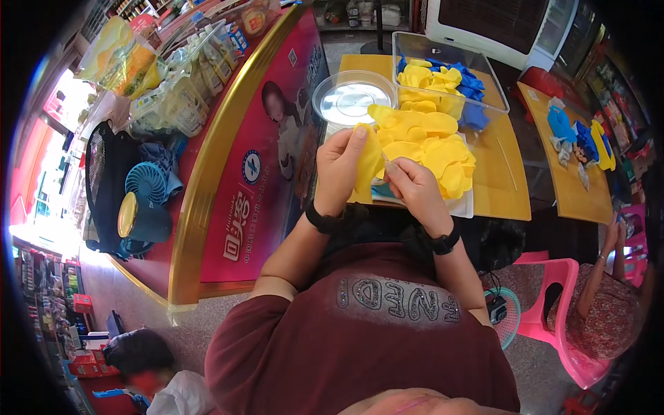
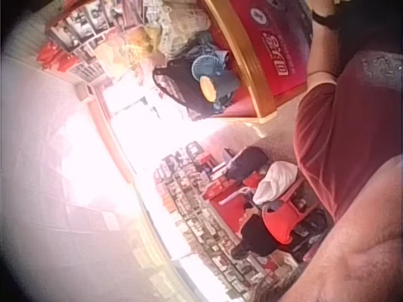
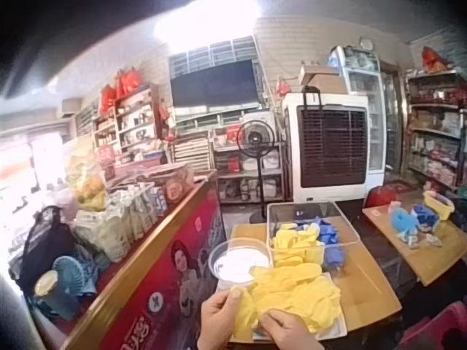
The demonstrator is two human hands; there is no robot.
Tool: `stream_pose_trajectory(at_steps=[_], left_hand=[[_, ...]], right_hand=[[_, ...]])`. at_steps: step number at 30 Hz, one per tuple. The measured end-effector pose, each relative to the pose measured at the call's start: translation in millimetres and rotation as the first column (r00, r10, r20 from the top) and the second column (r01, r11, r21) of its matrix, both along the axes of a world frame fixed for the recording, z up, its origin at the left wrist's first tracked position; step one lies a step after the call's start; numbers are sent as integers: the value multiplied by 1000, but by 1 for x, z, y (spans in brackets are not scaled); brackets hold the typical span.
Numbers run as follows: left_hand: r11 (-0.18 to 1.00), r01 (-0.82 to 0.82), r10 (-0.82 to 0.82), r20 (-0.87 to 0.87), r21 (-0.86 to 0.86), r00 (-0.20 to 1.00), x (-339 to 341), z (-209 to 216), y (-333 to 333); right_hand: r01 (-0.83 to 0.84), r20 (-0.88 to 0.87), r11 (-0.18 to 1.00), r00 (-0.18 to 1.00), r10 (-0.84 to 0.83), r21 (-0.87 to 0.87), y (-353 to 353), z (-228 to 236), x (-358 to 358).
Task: The person inserts wooden sticks into yellow, petal-shaped candy pieces. They pick up a piece from a container, align it with a stick, and push the stick through the center. The finished items are placed into a clear plastic container. The process is repeated continuously throughout the clip.
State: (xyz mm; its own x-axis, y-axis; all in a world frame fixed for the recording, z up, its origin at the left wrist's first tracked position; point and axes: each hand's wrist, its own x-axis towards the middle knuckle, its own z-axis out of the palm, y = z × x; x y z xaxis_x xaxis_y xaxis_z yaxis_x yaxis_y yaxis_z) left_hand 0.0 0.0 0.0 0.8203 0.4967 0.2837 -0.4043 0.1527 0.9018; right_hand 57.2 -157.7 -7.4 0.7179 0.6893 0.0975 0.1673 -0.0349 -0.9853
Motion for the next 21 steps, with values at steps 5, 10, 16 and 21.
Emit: stream_pose_trajectory(at_steps=[5, 10, 16, 21], left_hand=[[987, 150, -134, -214, 62, 968, 0, 1, 15], [921, 374, -388, -337, -109, 858, -1, 10, 23], [911, 382, -412, -332, -155, 848, 3, 6, 16], [899, 422, -434, -357, -116, 827, 3, 21, 11]], right_hand=[[121, 436, 989, 897, -71, -88, -4, 8, 0], [-36, 560, 969, 811, 171, -245, -9, 6, 2], [-248, 448, 954, 842, 299, -171, -12, 8, 4], [-145, 73, 982, 988, 136, 124, -27, 16, 11]])
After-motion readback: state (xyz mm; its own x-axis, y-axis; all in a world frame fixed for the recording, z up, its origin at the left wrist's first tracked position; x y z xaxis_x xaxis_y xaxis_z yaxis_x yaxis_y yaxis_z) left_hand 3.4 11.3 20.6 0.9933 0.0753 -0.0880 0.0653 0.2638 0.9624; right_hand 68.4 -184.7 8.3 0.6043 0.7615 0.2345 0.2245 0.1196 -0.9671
